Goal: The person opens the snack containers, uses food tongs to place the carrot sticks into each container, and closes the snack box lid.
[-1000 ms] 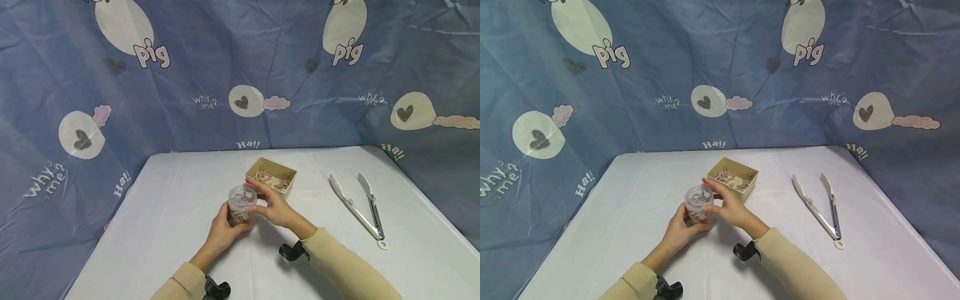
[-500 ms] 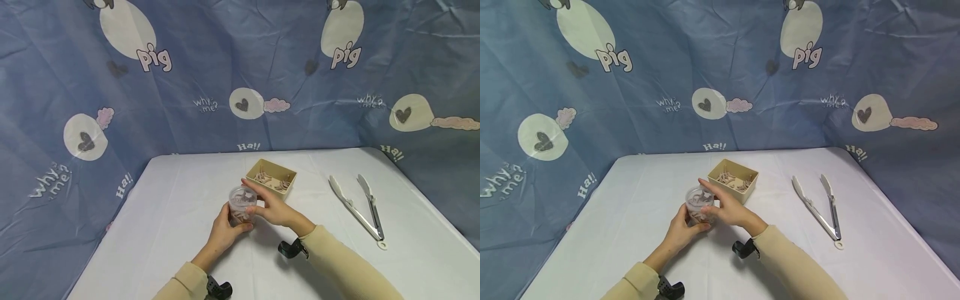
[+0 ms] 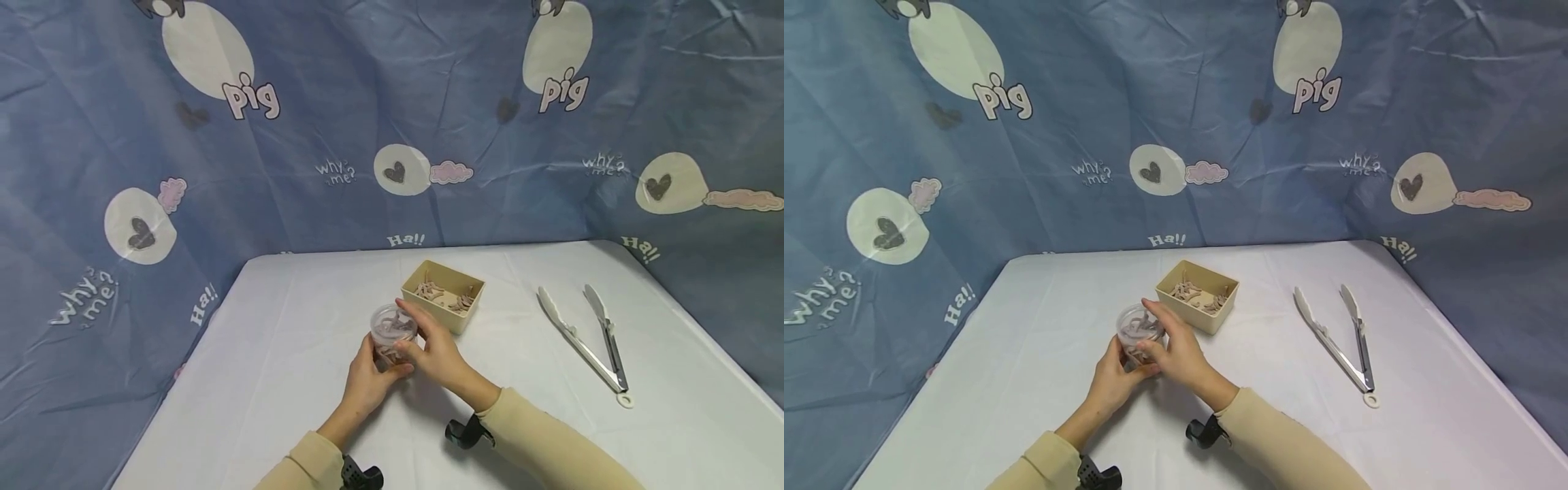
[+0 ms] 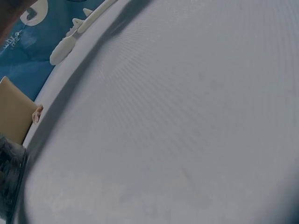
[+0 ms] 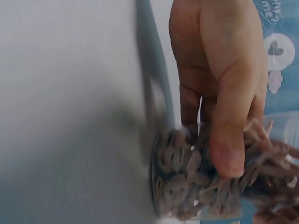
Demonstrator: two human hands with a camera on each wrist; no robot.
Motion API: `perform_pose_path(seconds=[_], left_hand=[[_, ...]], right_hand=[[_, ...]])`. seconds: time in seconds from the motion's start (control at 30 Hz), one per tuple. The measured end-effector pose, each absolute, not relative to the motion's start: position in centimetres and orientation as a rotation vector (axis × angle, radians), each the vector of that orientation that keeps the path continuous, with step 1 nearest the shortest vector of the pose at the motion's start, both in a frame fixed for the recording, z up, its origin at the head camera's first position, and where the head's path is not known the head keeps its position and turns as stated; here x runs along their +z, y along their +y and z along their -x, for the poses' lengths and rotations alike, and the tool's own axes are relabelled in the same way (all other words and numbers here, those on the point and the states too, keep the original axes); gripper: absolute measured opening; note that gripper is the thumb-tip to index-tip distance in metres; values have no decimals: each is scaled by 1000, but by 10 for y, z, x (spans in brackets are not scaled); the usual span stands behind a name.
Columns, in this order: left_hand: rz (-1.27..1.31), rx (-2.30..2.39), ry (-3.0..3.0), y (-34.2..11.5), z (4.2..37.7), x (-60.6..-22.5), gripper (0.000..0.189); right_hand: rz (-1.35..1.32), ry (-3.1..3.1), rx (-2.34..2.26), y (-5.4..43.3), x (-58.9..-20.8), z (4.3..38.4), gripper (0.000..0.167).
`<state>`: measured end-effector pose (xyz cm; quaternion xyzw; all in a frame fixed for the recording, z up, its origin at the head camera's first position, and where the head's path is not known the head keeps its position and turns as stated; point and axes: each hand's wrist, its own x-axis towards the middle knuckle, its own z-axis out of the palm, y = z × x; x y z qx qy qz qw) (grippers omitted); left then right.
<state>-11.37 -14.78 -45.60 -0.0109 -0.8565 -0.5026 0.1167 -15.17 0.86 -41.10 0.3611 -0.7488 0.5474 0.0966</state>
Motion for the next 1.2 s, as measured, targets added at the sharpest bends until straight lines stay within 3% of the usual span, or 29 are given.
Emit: perform_pose_path(seconds=[0.5, 0.8, 1.2], left_hand=[[-19, -1381, -2499, -149, 119, -455, 91], [-67, -1397, -2539, -157, 122, -457, 93], [-135, -1375, -2551, -169, 135, -453, 93]], right_hand=[[-914, -2193, 1586, -6, -414, 148, 74], [-954, -2338, 1715, 13, -402, 151, 85], [-870, -2474, 1577, 64, -398, 123, 64]])
